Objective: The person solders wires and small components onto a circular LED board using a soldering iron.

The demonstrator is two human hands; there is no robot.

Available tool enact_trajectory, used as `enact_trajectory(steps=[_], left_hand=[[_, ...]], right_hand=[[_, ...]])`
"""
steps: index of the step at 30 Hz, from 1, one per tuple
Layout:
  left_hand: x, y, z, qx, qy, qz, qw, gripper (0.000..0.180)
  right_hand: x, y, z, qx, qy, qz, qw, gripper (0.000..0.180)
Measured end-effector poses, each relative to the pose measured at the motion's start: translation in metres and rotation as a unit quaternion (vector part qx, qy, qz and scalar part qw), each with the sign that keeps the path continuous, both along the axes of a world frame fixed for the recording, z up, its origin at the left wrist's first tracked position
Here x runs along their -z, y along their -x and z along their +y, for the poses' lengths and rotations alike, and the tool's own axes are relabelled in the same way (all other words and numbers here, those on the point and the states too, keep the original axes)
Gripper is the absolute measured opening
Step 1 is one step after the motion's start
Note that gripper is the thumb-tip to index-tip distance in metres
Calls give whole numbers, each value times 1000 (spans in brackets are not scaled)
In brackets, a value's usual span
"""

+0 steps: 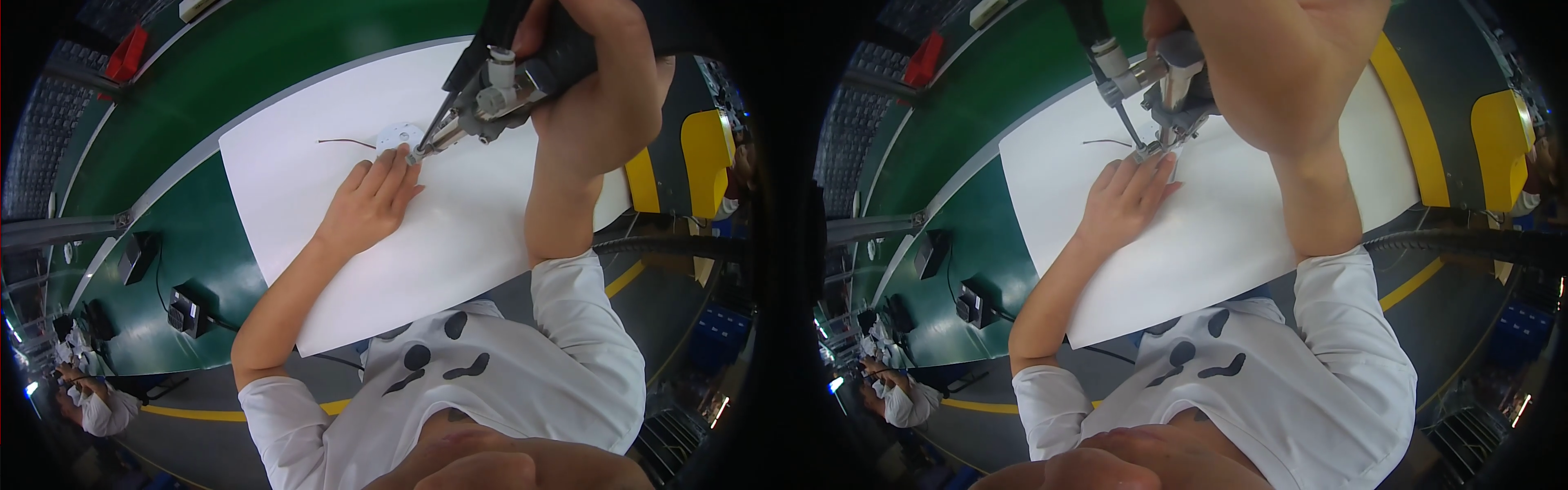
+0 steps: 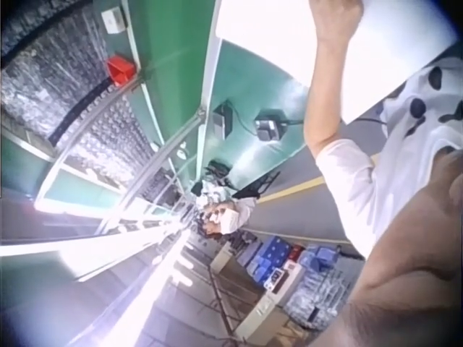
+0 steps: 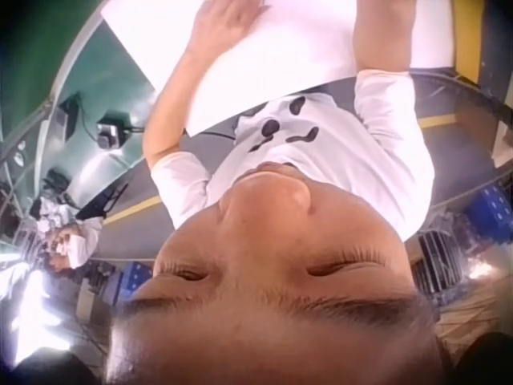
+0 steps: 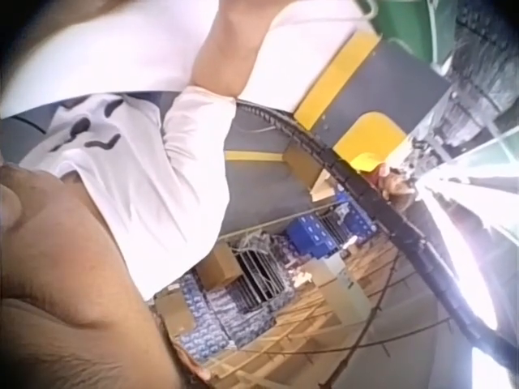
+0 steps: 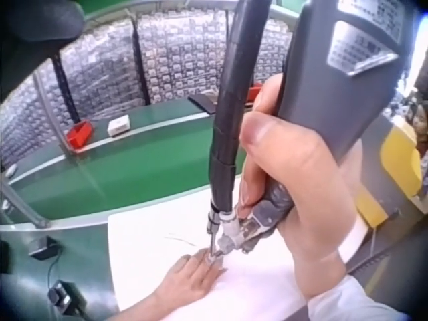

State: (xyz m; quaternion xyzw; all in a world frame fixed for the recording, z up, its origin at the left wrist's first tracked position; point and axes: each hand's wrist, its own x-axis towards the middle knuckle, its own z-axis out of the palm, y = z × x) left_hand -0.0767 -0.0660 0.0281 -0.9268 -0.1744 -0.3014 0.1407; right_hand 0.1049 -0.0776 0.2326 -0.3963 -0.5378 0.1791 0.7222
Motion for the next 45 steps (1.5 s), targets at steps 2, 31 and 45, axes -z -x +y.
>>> enact_trajectory(steps=[2, 31, 45], left_hand=[[0, 0, -1, 2, -5, 9, 1000, 32], [2, -5, 3, 39, 149, -75, 985, 53], [10, -2, 3, 47, 119, -118, 985, 48]], right_hand=[[-1, 3, -1, 11, 1, -2, 1000, 24], [3, 7, 2, 21, -22, -34, 999, 25], [13, 22, 7, -4, 2, 16, 1000, 22]])
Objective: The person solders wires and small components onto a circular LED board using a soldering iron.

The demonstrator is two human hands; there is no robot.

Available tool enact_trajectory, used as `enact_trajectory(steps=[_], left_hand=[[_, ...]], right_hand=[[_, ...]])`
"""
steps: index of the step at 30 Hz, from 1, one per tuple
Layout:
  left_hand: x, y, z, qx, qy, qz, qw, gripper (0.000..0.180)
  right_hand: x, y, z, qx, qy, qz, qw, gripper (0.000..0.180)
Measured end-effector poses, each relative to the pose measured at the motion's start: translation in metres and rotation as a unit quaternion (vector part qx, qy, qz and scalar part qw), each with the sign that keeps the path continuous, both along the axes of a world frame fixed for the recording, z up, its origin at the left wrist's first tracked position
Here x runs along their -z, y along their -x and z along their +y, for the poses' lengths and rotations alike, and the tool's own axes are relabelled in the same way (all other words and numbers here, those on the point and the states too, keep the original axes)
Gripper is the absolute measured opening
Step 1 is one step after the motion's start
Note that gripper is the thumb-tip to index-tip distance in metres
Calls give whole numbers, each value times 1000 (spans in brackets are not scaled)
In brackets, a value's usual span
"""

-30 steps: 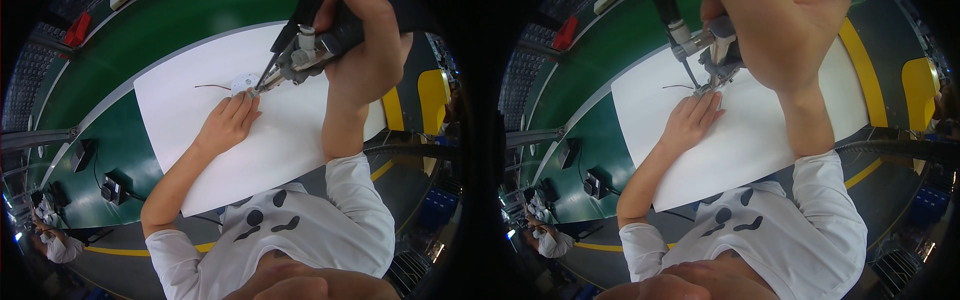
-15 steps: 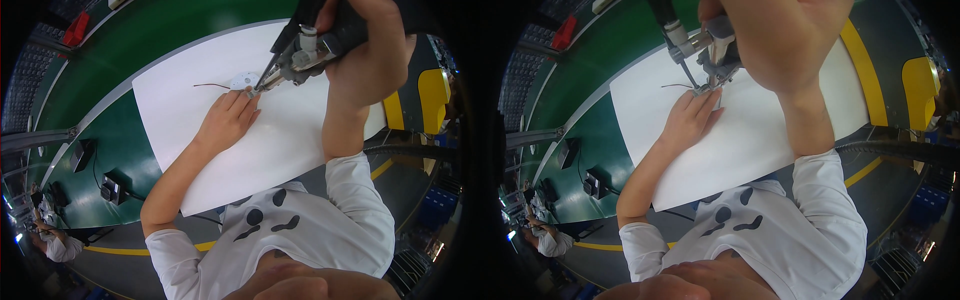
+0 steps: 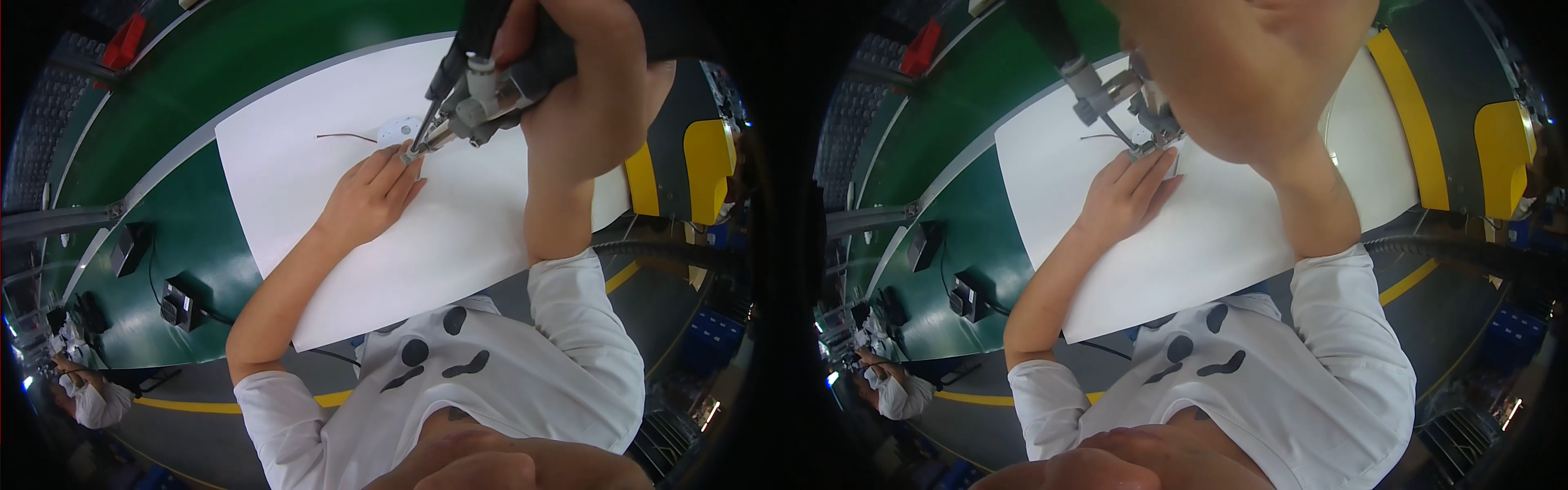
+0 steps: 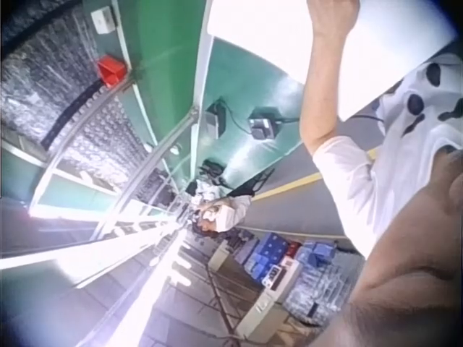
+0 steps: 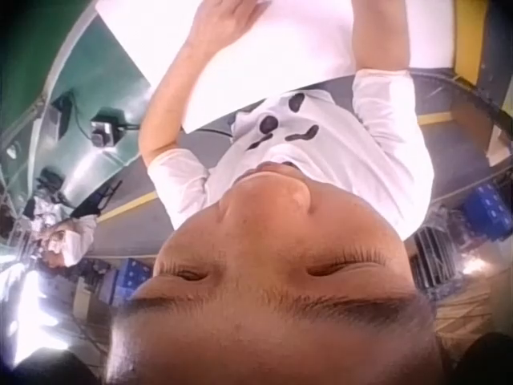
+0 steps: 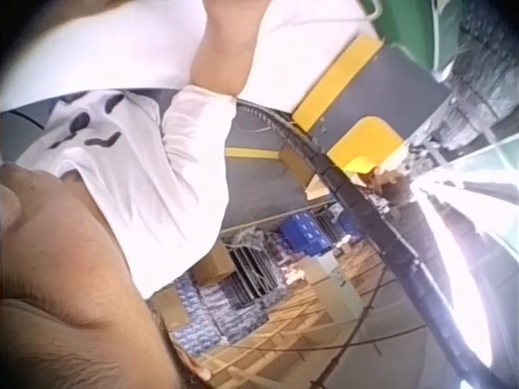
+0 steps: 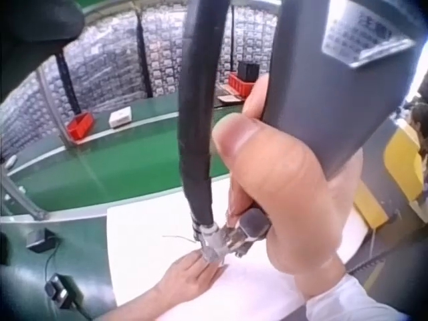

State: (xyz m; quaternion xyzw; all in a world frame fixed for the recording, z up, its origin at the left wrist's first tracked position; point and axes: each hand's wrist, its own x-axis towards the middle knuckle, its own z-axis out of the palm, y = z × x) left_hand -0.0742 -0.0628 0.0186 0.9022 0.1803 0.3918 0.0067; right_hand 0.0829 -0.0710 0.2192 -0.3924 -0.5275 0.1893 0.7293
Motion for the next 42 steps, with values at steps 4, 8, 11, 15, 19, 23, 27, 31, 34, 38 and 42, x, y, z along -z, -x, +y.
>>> enact_trajectory(steps=[4, 8, 11, 15, 19, 23, 27, 31, 34, 38, 42], left_hand=[[4, 3, 0, 6, -12, -11, 1000, 46], [-5, 2, -1, 18, 15, 19, 1000, 44], [-12, 3, 3, 63, 25, 28, 997, 37], [-14, 5, 0, 56, 51, 53, 996, 31], [-12, 5, 0, 57, 67, 57, 995, 39], [-12, 4, 0, 60, 64, 59, 994, 39], [-12, 4, 0, 62, 59, 65, 994, 38], [-11, 5, 0, 62, 70, 74, 993, 38], [-9, 5, 1, 63, 71, 80, 992, 39], [-5, 6, 1, 63, 69, 76, 993, 40], [-7, 5, 0, 64, 72, 76, 992, 39]], right_hand=[[3, 4, -3, -10, -43, -24, 999, 25], [0, -12, 2, 111, -99, -125, 981, 20], [-9, -25, -5, 141, -120, -128, 974, 23], [-13, -25, -3, 152, -107, -99, 978, 19], [-12, -25, -1, 133, -109, -86, 981, 15], [-14, -12, -9, 102, -79, -67, 989, 15], [-11, -9, -4, 42, -79, -58, 994, 20], [-5, -9, -1, 46, -44, -12, 998, 21], [-5, -7, 0, 52, -44, -27, 997, 21], [-12, 6, -10, 62, -32, -28, 997, 20], [-6, -6, -2, 15, -86, -59, 994, 20]])
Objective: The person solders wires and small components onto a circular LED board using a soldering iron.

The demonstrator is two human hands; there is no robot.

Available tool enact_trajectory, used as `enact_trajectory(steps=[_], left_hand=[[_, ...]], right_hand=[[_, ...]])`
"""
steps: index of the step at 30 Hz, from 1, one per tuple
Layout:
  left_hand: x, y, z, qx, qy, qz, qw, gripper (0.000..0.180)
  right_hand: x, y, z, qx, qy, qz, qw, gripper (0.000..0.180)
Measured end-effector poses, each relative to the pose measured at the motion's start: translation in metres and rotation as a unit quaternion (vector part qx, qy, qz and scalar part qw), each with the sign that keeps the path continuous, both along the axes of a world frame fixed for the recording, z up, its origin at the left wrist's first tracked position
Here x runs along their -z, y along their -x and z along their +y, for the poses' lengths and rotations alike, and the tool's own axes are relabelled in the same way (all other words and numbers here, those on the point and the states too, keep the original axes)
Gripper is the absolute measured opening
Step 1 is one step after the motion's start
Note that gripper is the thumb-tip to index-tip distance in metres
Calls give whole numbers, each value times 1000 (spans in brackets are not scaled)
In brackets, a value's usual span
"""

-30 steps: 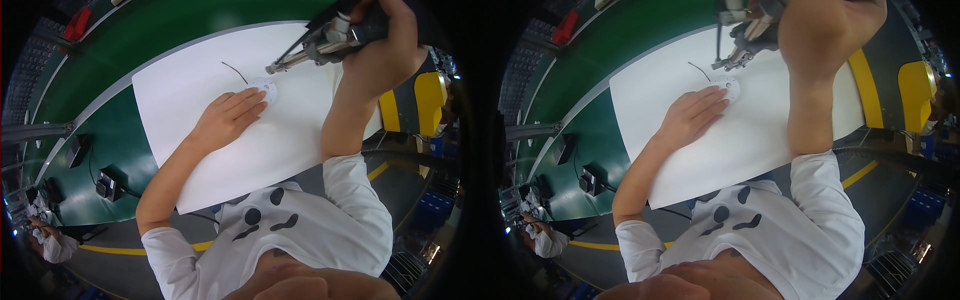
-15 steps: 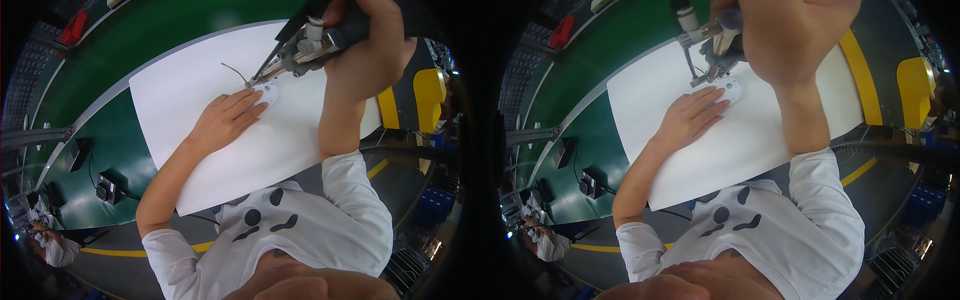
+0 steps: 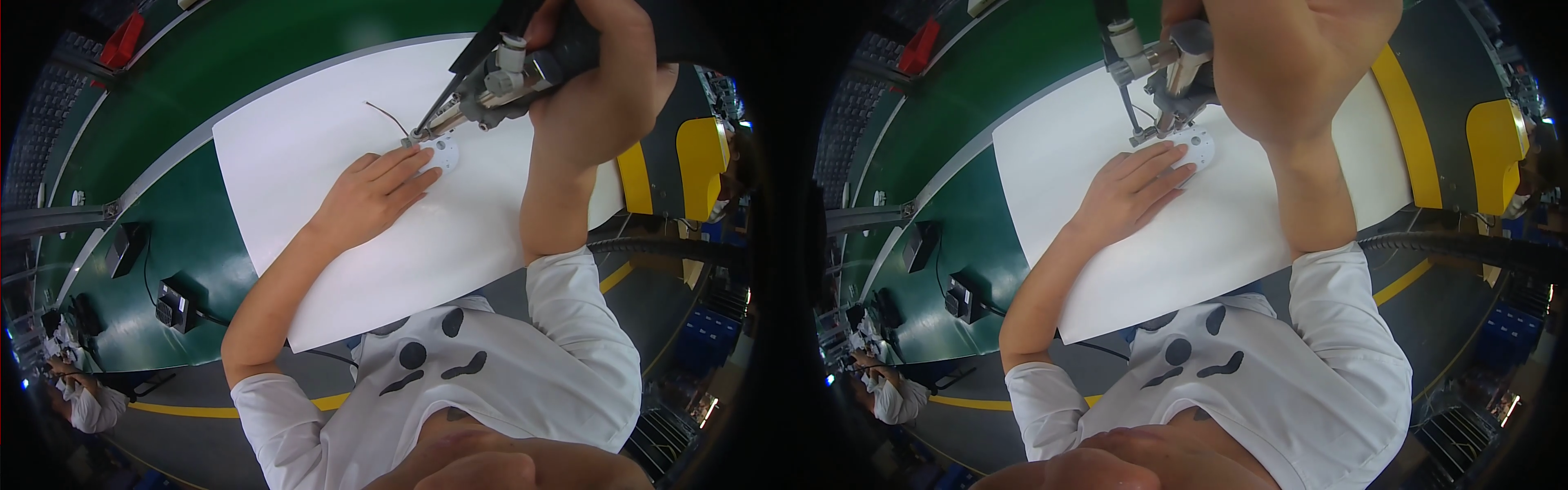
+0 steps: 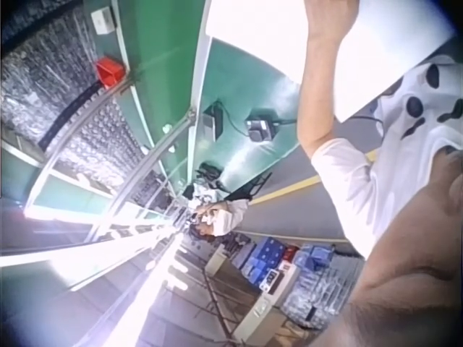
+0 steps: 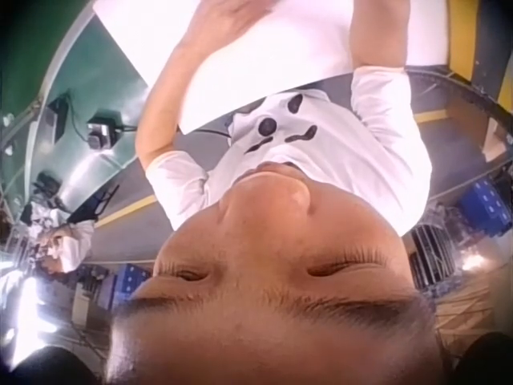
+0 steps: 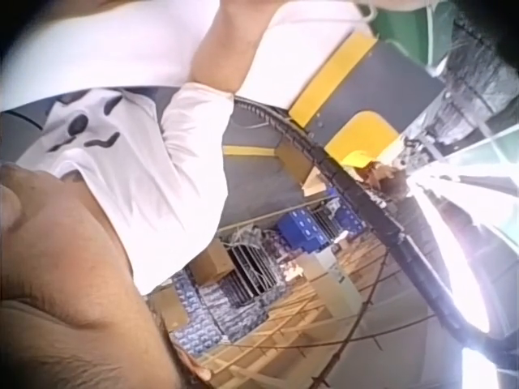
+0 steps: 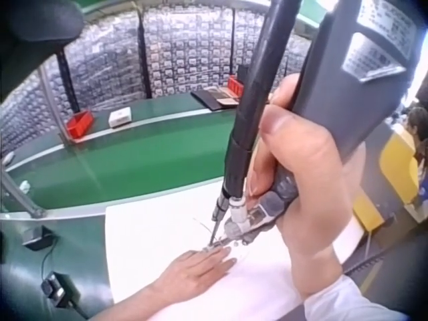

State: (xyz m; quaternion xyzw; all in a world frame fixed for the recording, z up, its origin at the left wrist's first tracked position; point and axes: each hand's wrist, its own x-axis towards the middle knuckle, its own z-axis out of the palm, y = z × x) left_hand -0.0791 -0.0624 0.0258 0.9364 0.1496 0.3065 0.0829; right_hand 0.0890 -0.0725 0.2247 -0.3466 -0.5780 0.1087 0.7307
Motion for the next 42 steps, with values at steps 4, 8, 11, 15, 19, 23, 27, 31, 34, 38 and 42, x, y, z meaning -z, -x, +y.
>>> enact_trajectory(steps=[4, 8, 11, 15, 19, 23, 27, 31, 34, 38, 42], left_hand=[[1, 1, 1, -2, -3, 3, 1000, 39], [0, 0, 0, -1, 2, -1, 1000, 39], [0, 0, 0, -2, 3, -4, 1000, 38], [0, 0, 0, -2, 3, -5, 1000, 37], [0, 1, 0, -1, 5, -4, 1000, 38], [0, 1, 0, 0, 2, -1, 1000, 38], [1, 1, 0, -2, 0, -3, 1000, 38], [0, 1, 1, -1, 4, -3, 1000, 37], [0, 1, 1, -1, -2, -2, 1000, 37], [0, 1, 1, -1, -2, 0, 1000, 38], [0, 2, 1, -4, -9, 3, 1000, 38]], right_hand=[[-7, 13, -8, 66, 75, 49, 994, 19], [-7, 13, -7, 61, 55, 30, 996, 19], [-6, 11, -3, 62, 57, 31, 996, 19], [-6, 13, -8, 69, 74, 33, 994, 21], [-5, 15, -7, 90, 77, 36, 992, 23], [-6, 16, -8, 86, 77, 38, 993, 23], [-7, 15, -8, 89, 78, 18, 993, 23], [2, -3, 6, 41, 30, 9, 999, 22], [3, -3, 6, 44, 35, 20, 998, 21], [-3, 4, 1, 24, 22, -2, 999, 21], [-5, 11, -1, 28, 15, 11, 999, 21]])
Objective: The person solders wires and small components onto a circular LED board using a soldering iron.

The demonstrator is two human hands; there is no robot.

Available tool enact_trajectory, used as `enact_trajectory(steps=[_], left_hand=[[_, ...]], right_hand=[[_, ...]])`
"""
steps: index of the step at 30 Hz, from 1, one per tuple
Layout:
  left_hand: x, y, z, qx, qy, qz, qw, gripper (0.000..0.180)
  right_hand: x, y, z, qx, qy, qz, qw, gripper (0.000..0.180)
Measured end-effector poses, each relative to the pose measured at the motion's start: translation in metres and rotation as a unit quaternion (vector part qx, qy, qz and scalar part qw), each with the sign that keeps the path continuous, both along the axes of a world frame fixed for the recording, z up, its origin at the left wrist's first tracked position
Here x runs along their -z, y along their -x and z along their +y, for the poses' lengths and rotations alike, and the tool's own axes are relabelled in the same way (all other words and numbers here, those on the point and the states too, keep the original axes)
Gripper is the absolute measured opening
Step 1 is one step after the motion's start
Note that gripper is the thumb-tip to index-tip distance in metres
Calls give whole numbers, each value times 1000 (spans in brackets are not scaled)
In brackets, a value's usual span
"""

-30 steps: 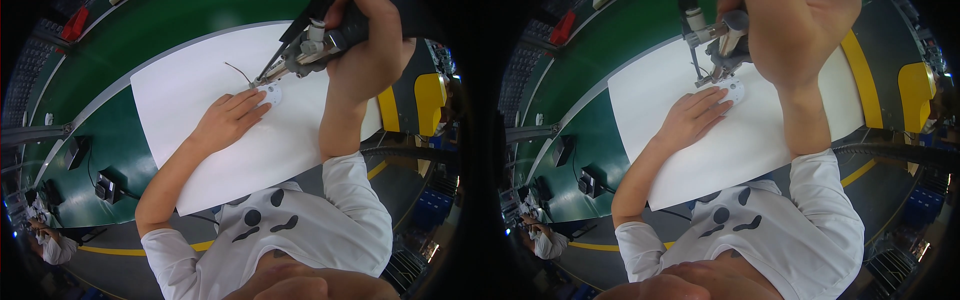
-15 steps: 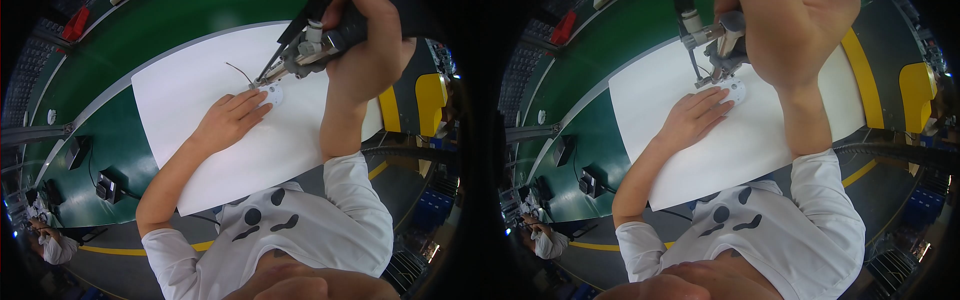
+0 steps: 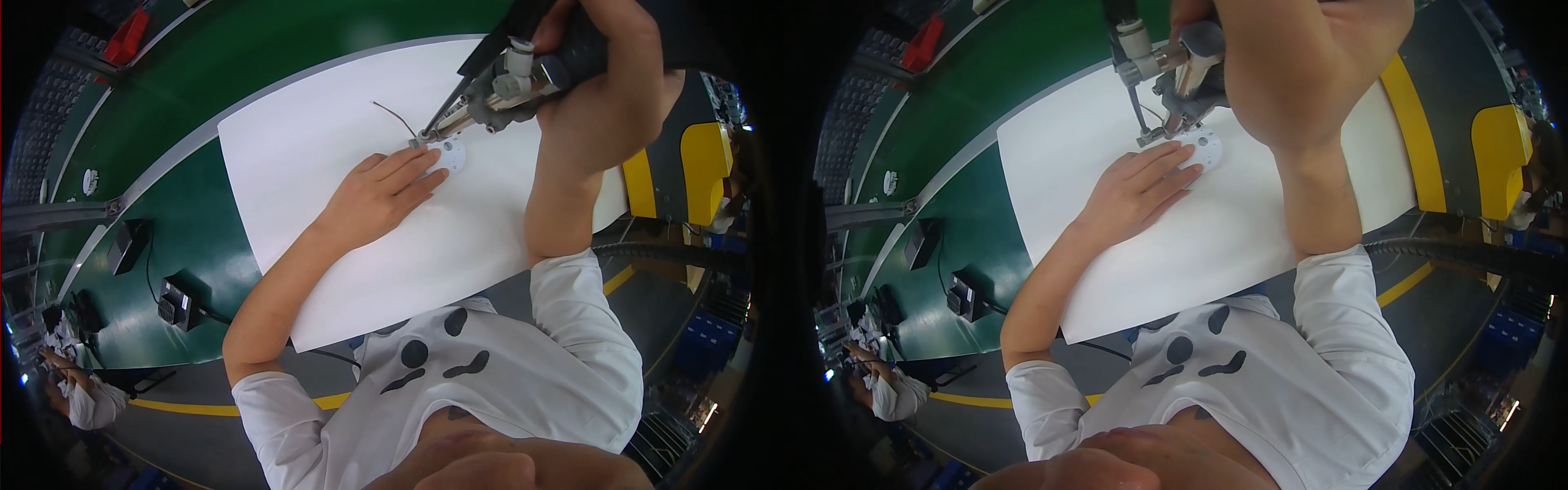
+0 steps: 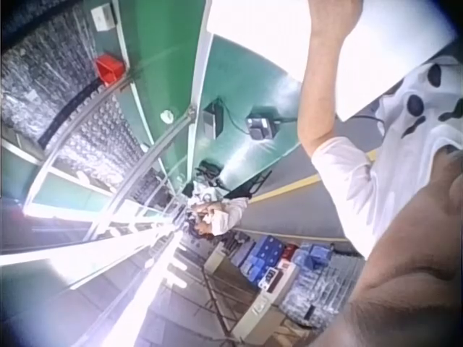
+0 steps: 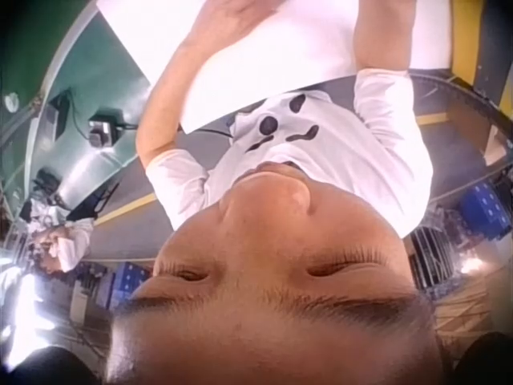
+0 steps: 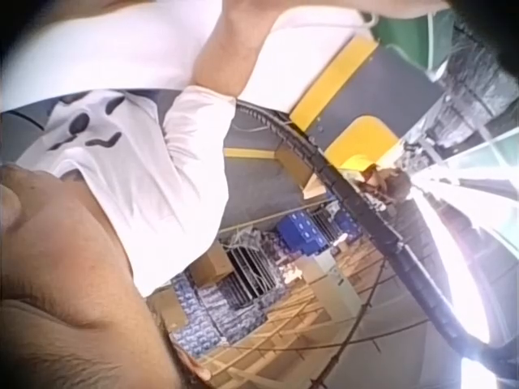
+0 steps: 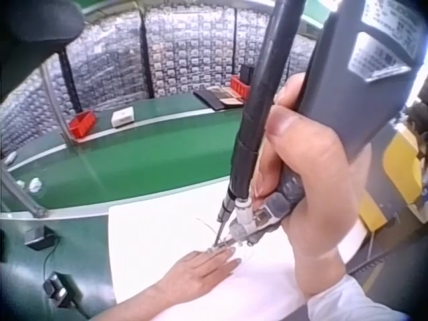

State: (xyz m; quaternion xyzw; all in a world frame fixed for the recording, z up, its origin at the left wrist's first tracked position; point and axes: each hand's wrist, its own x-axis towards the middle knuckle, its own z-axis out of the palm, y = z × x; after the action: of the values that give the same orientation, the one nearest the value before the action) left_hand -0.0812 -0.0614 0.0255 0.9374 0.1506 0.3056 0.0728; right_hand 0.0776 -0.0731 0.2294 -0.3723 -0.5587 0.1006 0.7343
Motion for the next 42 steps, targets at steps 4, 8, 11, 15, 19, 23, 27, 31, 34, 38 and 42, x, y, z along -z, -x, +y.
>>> enact_trajectory(steps=[4, 8, 11, 15, 19, 23, 27, 31, 34, 38, 42], left_hand=[[0, 0, 0, 1, -12, 2, 1000, 33], [0, 0, 0, 1, -14, 4, 1000, 32], [0, 0, 0, -2, -12, 5, 1000, 32], [1, 0, 0, -1, -10, 3, 1000, 33], [1, -2, 0, 3, -8, -7, 1000, 37], [1, 0, 0, -2, -15, 3, 1000, 38], [3, 4, 0, -2, -13, -7, 1000, 34], [-8, 9, 12, 4, -66, 19, 998, 32], [-2, 37, 61, -122, -88, 54, 987, 32], [3, 79, 165, -313, -72, -17, 947, 39], [4, 165, 226, -421, -175, 52, 888, 54]], right_hand=[[0, 2, -1, 14, 16, 11, 1000, 21], [2, -3, 1, 0, -1, 3, 1000, 21], [1, 1, -4, 9, 22, 8, 1000, 22], [0, 8, -6, 48, 74, 27, 996, 22], [8, -8, 9, 2, 30, 15, 999, 22], [12, -7, 12, -49, 15, -14, 999, 23], [12, 1, 8, -38, -3, 13, 999, 27], [35, -81, 7, 397, -131, -316, 852, 21], [19, -121, 0, -9, -113, 65, 991, 27], [8, -97, 3, 199, -68, -60, 976, 33], [11, -113, -3, -192, -1, 65, 979, 34]])
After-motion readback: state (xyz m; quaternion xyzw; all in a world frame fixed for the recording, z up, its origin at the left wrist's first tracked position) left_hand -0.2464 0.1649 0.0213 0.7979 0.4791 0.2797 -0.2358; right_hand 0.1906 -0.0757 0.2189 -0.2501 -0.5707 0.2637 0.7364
